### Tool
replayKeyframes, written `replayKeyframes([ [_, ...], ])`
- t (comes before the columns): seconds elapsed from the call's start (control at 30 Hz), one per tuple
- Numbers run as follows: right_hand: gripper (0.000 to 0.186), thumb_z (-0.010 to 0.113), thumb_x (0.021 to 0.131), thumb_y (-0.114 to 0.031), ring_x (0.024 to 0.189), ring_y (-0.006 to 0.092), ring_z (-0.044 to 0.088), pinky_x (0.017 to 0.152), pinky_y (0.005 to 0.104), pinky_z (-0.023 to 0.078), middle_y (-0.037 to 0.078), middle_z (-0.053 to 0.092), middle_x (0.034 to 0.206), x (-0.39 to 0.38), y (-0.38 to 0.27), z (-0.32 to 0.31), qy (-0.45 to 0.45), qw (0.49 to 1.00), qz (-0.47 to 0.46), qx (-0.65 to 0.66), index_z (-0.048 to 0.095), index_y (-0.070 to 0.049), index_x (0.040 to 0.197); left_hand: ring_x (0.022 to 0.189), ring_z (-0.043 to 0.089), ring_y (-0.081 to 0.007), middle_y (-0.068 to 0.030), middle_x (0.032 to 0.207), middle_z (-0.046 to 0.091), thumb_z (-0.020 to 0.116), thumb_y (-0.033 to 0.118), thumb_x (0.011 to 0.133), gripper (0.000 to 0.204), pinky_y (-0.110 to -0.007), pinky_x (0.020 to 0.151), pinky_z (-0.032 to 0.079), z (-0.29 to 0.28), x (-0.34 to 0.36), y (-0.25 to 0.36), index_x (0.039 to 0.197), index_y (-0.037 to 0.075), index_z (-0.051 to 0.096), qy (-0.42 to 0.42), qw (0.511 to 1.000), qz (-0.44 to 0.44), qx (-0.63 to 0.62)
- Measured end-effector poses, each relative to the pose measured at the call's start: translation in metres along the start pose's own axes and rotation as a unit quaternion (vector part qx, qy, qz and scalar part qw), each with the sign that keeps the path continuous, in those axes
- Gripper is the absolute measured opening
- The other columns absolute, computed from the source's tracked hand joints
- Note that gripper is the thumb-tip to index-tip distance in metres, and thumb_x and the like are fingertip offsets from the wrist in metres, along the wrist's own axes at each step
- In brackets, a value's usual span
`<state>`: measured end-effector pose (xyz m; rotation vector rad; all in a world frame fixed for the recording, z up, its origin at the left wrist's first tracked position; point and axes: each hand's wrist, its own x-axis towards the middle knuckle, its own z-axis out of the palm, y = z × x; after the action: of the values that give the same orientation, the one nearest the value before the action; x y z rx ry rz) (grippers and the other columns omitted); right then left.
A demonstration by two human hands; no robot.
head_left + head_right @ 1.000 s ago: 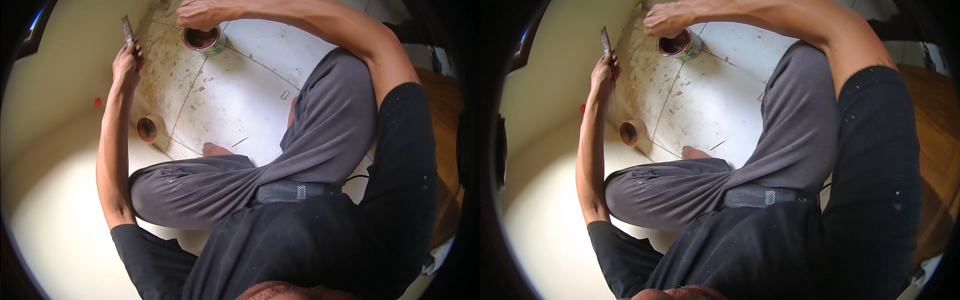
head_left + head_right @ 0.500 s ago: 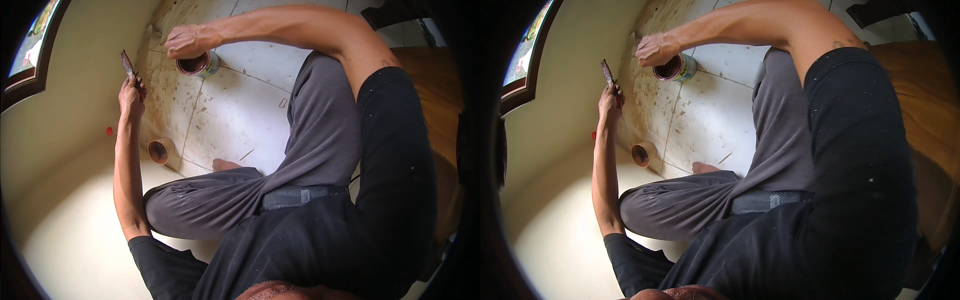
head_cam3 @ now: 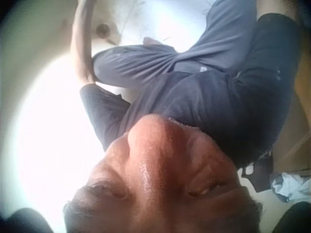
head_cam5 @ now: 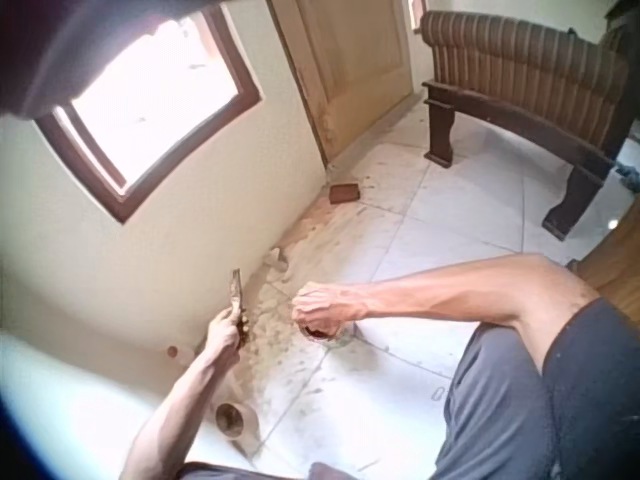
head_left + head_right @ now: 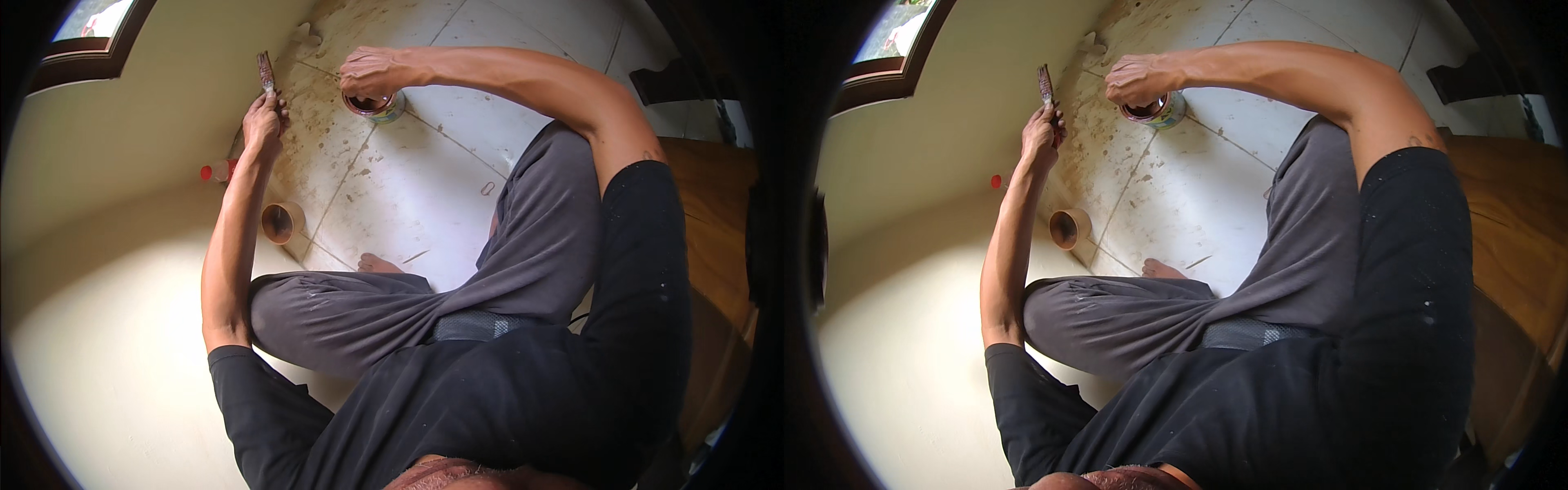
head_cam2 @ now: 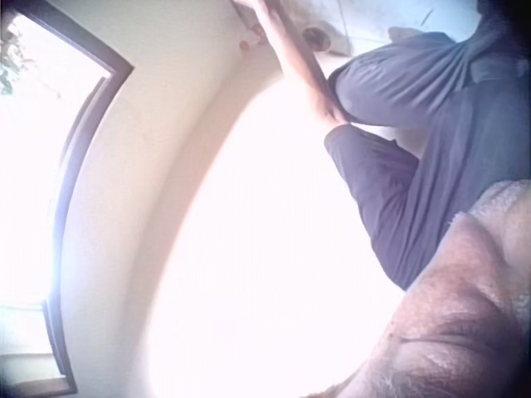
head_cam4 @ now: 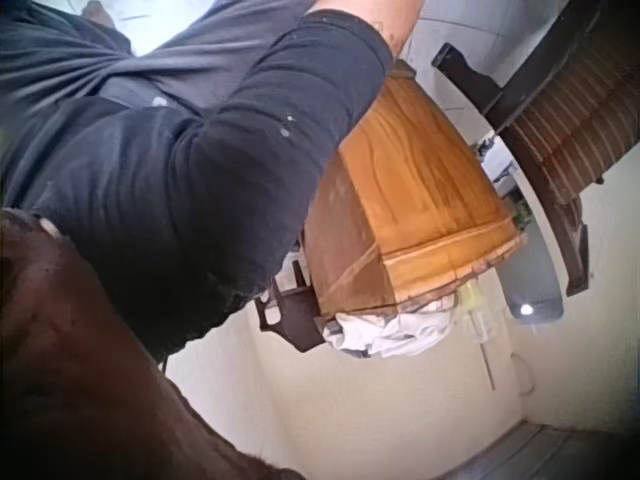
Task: The person paints the wooden frame of a door using a brush, dipping it into a can of paint and applying it to the wood.
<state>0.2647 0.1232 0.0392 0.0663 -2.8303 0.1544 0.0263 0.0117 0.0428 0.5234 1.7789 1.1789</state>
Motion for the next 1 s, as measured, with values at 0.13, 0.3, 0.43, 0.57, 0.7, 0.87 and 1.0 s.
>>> replayKeyframes([
  [0.13, 0.011, 0.060, 0.070, -0.004, 0.063, 0.0202, 0.062, 0.054, 0.0378, 0.051, 0.012, 0.056, 0.063, -0.001, 0.012, 0.000, -0.084, 0.996, 0.031, -0.001, 0.052, -0.005, 0.063, 0.063, 0.053, -0.0099, -0.0022, 0.083, 0.057, 0.053, 0.021, 0.101, 0.026, -0.024, 0.054, 0.045, 0.004, 0.002, 0.001, 0.118, 0.003, 0.057, -0.018, 1.000, 0.011, -0.008],
  [0.3, 0.011, 0.063, 0.066, -0.008, 0.068, 0.0289, 0.063, 0.060, 0.0392, 0.052, 0.013, 0.058, 0.066, 0.002, 0.017, 0.010, 0.100, 0.992, -0.013, -0.081, 0.054, -0.002, 0.065, 0.063, 0.053, -0.0104, -0.0023, 0.084, 0.058, 0.054, 0.021, 0.100, 0.025, -0.024, 0.052, 0.045, -0.008, 0.005, 0.004, 0.118, 0.004, 0.058, -0.012, 1.000, 0.009, -0.024],
  [0.43, 0.011, 0.065, 0.062, -0.010, 0.075, 0.0326, 0.065, 0.065, 0.0387, 0.053, 0.014, 0.059, 0.067, 0.004, 0.008, 0.009, 0.011, 0.998, -0.013, 0.064, 0.060, -0.003, 0.069, 0.064, 0.053, -0.0104, -0.0021, 0.083, 0.058, 0.053, 0.020, 0.101, 0.024, -0.024, 0.054, 0.045, -0.007, 0.005, 0.002, 0.118, 0.004, 0.058, 0.000, 0.999, -0.009, -0.034],
  [0.57, 0.013, 0.067, 0.063, -0.013, 0.078, 0.0300, 0.067, 0.068, 0.0386, 0.054, 0.011, 0.059, 0.067, 0.000, 0.013, 0.006, 0.072, 0.994, -0.018, -0.082, 0.060, -0.004, 0.070, 0.064, 0.053, -0.0104, -0.0018, 0.083, 0.057, 0.052, 0.021, 0.101, 0.026, -0.023, 0.054, 0.045, -0.008, 0.008, -0.002, 0.120, 0.004, 0.055, -0.032, 0.999, -0.011, -0.029],
  [0.7, 0.014, 0.067, 0.063, -0.018, 0.078, 0.0291, 0.067, 0.067, 0.0380, 0.054, 0.009, 0.061, 0.069, 0.000, 0.013, 0.015, 0.078, 0.990, 0.025, -0.117, 0.060, -0.006, 0.068, 0.064, 0.053, -0.0104, -0.0023, 0.083, 0.057, 0.051, 0.021, 0.102, 0.026, -0.024, 0.054, 0.045, 0.000, 0.004, 0.001, 0.120, 0.003, 0.055, -0.020, 1.000, -0.005, -0.018],
  [0.87, 0.017, 0.068, 0.060, -0.020, 0.077, 0.0279, 0.065, 0.065, 0.0370, 0.053, 0.008, 0.062, 0.075, 0.005, 0.016, 0.021, 0.047, 0.998, -0.027, -0.018, 0.059, -0.008, 0.068, 0.064, 0.052, -0.0105, -0.0029, 0.083, 0.057, 0.051, 0.022, 0.102, 0.027, -0.024, 0.054, 0.046, -0.006, 0.007, 0.000, 0.121, 0.003, 0.055, -0.031, 0.999, -0.002, -0.016],
  [1.0, 0.013, 0.066, 0.062, -0.018, 0.075, 0.0266, 0.065, 0.060, 0.0376, 0.051, 0.009, 0.062, 0.075, -0.001, 0.023, 0.021, 0.124, 0.986, -0.018, -0.110, 0.058, -0.009, 0.067, 0.064, 0.052, -0.0104, -0.0028, 0.083, 0.057, 0.051, 0.021, 0.102, 0.028, -0.023, 0.054, 0.046, -0.003, 0.003, 0.000, 0.122, 0.003, 0.055, -0.023, 0.999, -0.006, -0.021],
])
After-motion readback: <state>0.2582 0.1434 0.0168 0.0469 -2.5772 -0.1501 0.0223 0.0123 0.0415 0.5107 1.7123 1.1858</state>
